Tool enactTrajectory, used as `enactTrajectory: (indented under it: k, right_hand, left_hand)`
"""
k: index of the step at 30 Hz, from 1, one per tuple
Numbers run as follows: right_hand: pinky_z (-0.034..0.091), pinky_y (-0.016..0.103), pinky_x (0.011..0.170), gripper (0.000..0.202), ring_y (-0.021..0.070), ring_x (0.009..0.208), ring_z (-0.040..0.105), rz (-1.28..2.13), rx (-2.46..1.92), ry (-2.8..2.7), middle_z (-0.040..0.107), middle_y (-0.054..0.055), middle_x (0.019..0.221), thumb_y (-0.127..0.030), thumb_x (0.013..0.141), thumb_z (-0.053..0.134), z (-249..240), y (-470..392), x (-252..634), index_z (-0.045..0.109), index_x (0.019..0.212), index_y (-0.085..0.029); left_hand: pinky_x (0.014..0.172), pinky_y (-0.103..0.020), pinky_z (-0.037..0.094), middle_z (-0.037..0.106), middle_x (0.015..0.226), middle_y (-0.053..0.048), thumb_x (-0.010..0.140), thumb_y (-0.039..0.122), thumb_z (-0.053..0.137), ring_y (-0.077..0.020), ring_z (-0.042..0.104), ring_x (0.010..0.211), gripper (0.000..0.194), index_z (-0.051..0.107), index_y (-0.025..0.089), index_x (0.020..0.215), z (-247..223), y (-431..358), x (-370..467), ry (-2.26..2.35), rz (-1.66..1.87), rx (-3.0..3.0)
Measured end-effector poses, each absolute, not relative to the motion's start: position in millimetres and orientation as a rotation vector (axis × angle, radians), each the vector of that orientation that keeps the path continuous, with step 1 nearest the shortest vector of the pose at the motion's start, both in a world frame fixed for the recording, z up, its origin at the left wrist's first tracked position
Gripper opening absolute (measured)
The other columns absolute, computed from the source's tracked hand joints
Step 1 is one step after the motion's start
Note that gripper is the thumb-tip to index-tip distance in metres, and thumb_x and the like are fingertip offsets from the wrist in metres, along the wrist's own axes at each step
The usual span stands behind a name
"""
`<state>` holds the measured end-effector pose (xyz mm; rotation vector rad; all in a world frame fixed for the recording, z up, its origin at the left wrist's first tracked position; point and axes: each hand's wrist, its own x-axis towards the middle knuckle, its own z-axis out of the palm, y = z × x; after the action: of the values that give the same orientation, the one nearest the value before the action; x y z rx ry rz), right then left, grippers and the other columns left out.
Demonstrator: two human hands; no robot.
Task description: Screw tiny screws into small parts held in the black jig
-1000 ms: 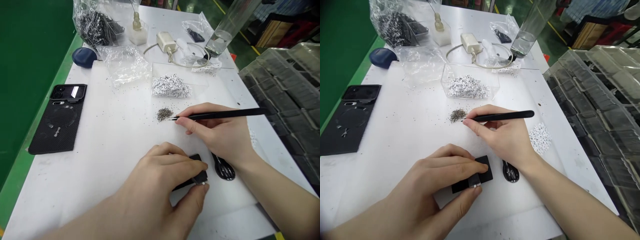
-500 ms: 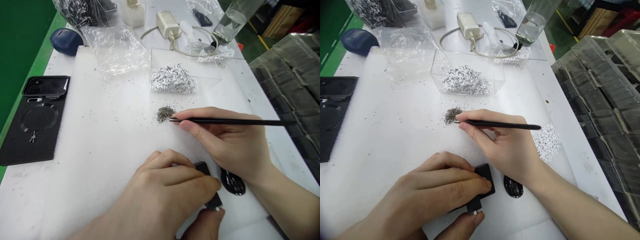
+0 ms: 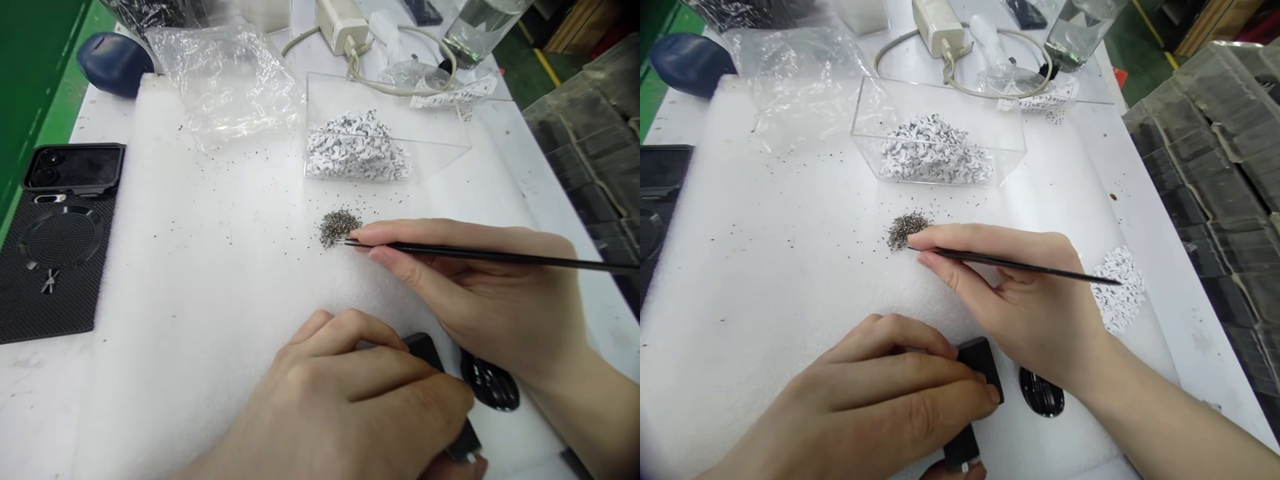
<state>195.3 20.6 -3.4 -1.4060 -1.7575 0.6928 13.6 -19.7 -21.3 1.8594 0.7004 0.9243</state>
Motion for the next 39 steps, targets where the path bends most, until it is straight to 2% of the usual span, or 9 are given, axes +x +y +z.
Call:
enactTrajectory:
  k: [4,12,18,25,31,39]
  right_hand:
    - [0.071,0.033,0.094,0.021,0.0215,0.099,0.083,0.696,-1.406,-1.769,0.084,-0.007,0.11,-0.019,0.092,0.08,-3.9,19.6,195.2,0.085,0.104,-0.035]
    - [0.071,0.03,0.093,0.019,0.0205,0.099,0.083,0.701,-1.432,-1.764,0.085,-0.008,0.109,-0.021,0.091,0.08,-3.3,19.7,196.5,0.085,0.103,-0.035]
    - [0.073,0.033,0.088,0.019,0.0224,0.096,0.083,0.68,-1.455,-1.752,0.085,-0.007,0.107,-0.023,0.091,0.081,-3.9,19.7,197.2,0.085,0.101,-0.038]
    - [0.073,0.029,0.085,0.02,0.0212,0.096,0.084,0.718,-1.443,-1.749,0.085,-0.007,0.106,-0.021,0.09,0.082,-4.4,20.2,199.5,0.085,0.101,-0.037]
    - [0.072,0.024,0.087,0.023,0.0192,0.098,0.083,0.747,-1.413,-1.735,0.085,-0.008,0.107,-0.017,0.089,0.082,-4.3,20.0,198.2,0.085,0.101,-0.037]
    - [0.07,0.019,0.088,0.024,0.0173,0.098,0.083,0.772,-1.401,-1.723,0.085,-0.009,0.106,-0.013,0.089,0.081,-3.3,19.6,198.3,0.085,0.101,-0.034]
  left_hand:
    - [0.089,-0.028,0.06,0.083,0.092,0.001,0.097,0.024,0.071,-0.018,0.073,0.096,0.017,0.076,0.02,0.112,-26.3,-23.4,15.8,0.698,0.95,1.866]
    - [0.091,-0.027,0.057,0.083,0.094,0.001,0.097,0.023,0.07,-0.0171,0.072,0.096,0.017,0.077,0.018,0.111,-26.1,-22.1,14.7,0.685,0.95,1.853]
    - [0.094,-0.026,0.056,0.083,0.098,0.002,0.097,0.023,0.071,-0.0162,0.071,0.098,0.016,0.076,0.019,0.112,-25.2,-22.2,13.7,0.687,0.936,1.851]
    - [0.096,-0.026,0.055,0.083,0.097,0.001,0.101,0.025,0.069,-0.0162,0.073,0.097,0.016,0.076,0.017,0.113,-24.1,-21.9,12.0,0.651,0.904,1.885]
    - [0.089,-0.029,0.056,0.082,0.092,0.0,0.101,0.027,0.067,-0.0176,0.072,0.096,0.017,0.077,0.017,0.111,-26.0,-20.7,13.1,0.657,0.934,1.918]
    - [0.092,-0.027,0.059,0.082,0.097,-0.002,0.102,0.025,0.067,-0.0189,0.072,0.104,0.021,0.079,0.015,0.115,-7.6,-10.2,6.3,0.645,0.708,1.953]
